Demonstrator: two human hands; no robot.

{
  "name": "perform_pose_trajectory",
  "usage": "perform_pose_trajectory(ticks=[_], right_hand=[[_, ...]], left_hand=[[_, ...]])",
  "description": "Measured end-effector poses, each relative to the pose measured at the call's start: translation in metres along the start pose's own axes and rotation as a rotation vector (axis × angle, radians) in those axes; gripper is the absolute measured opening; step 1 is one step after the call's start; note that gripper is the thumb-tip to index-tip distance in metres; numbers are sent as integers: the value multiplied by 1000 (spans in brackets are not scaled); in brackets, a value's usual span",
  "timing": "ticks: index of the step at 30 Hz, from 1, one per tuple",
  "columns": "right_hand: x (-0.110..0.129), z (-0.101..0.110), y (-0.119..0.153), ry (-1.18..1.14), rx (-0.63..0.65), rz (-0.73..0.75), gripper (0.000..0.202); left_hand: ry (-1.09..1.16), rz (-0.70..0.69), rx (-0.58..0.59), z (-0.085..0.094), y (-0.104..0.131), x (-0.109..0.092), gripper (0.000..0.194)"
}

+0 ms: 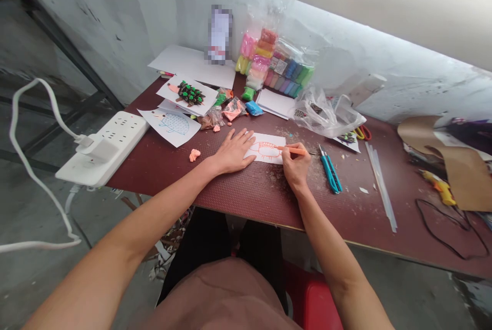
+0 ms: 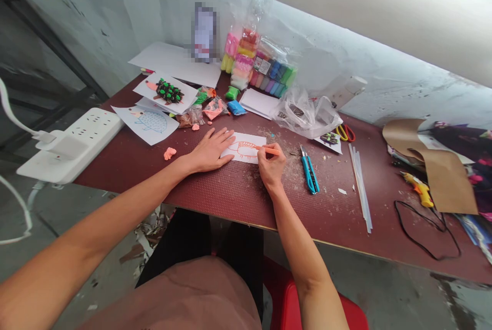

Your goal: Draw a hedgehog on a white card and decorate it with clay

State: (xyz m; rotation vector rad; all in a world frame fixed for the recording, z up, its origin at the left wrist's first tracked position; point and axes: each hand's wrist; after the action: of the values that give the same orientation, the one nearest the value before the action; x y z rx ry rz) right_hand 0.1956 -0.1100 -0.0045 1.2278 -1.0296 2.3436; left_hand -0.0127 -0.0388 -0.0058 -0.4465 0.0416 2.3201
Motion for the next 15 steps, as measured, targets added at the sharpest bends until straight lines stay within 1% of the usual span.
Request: perform_pose_trajectory(ticks=[6,11,15], right_hand=[[-1,1,-1,-24,-55,-12,14],[4,0,-1,-74,-38,0,15],[7,-1,0,-53,-33,20,15]], left_hand=[[9,9,2,1,0,0,65],[19,14,2,-1,-1,2,69],[23,11,-7,-2,-1,3,71]])
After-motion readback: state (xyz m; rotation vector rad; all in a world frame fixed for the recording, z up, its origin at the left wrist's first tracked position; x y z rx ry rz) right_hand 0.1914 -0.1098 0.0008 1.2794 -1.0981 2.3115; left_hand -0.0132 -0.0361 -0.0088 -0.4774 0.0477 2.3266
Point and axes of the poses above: each hand's wrist, its own y-axis away from the middle knuckle, its own z-axis out of the back of the hand, x = y × z, and after that the axes turned 7 degrees about -x, right-handed
